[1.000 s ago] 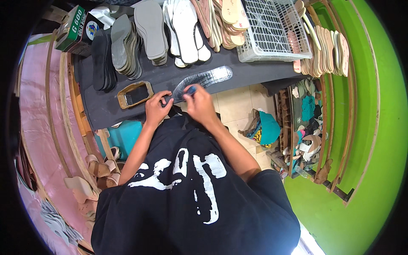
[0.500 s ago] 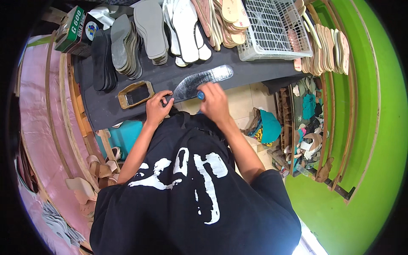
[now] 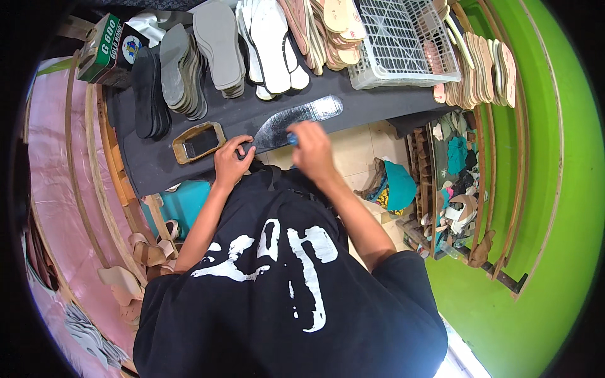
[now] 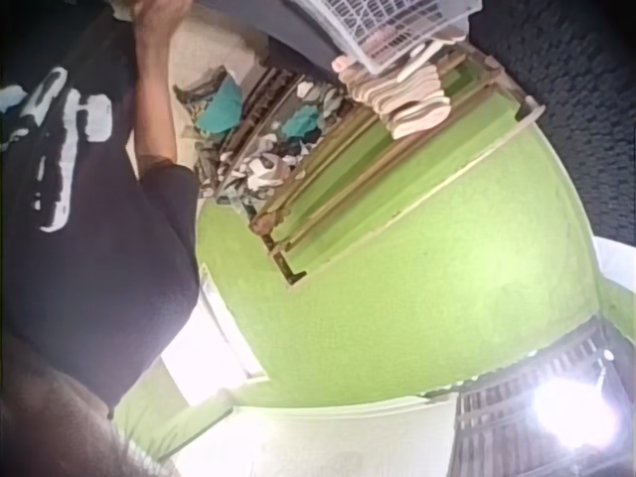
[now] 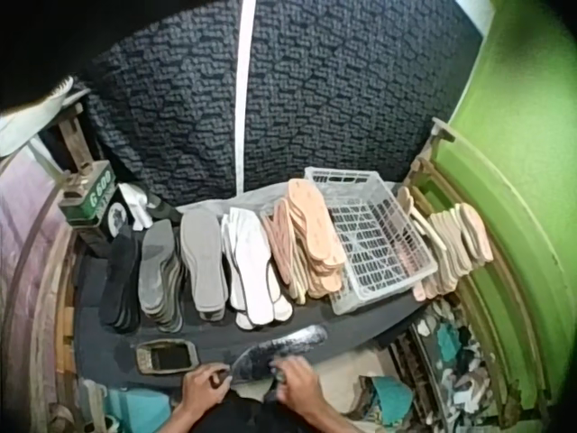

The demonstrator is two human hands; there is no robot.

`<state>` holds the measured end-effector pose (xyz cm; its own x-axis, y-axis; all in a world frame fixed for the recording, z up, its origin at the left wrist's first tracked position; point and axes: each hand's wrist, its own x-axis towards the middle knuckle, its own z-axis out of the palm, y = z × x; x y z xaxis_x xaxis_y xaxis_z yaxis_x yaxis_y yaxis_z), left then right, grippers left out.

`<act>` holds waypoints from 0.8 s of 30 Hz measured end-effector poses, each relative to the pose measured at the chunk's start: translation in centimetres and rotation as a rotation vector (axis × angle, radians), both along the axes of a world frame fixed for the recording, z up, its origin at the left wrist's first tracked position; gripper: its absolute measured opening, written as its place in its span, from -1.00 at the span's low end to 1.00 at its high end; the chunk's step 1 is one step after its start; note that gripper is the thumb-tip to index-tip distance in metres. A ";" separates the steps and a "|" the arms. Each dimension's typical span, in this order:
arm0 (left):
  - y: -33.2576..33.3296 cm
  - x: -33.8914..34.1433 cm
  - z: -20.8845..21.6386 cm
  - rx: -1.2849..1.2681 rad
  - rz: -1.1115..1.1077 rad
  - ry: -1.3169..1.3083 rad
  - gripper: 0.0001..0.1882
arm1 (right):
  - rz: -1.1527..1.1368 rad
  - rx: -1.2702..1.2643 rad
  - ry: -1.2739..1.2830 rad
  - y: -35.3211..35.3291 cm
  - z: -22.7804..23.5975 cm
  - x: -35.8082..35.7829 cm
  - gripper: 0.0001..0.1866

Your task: Applying glue to shoe soles using a brush in a manufacturing setting.

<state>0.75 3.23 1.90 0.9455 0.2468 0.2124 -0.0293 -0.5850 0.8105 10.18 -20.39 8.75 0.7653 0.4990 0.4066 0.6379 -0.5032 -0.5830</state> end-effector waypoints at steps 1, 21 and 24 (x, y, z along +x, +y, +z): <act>0.0 0.0 0.0 -0.011 0.017 0.017 -0.69 | 0.017 0.093 0.108 1.6 0.1 -1.1 -0.74; -0.3 0.0 0.3 -0.021 0.013 0.006 -0.69 | 0.061 0.112 0.113 5.2 -0.8 0.4 -0.73; 0.0 -0.2 0.6 -0.019 0.017 -0.011 -0.70 | -0.142 0.241 0.213 4.8 -1.2 2.2 -0.84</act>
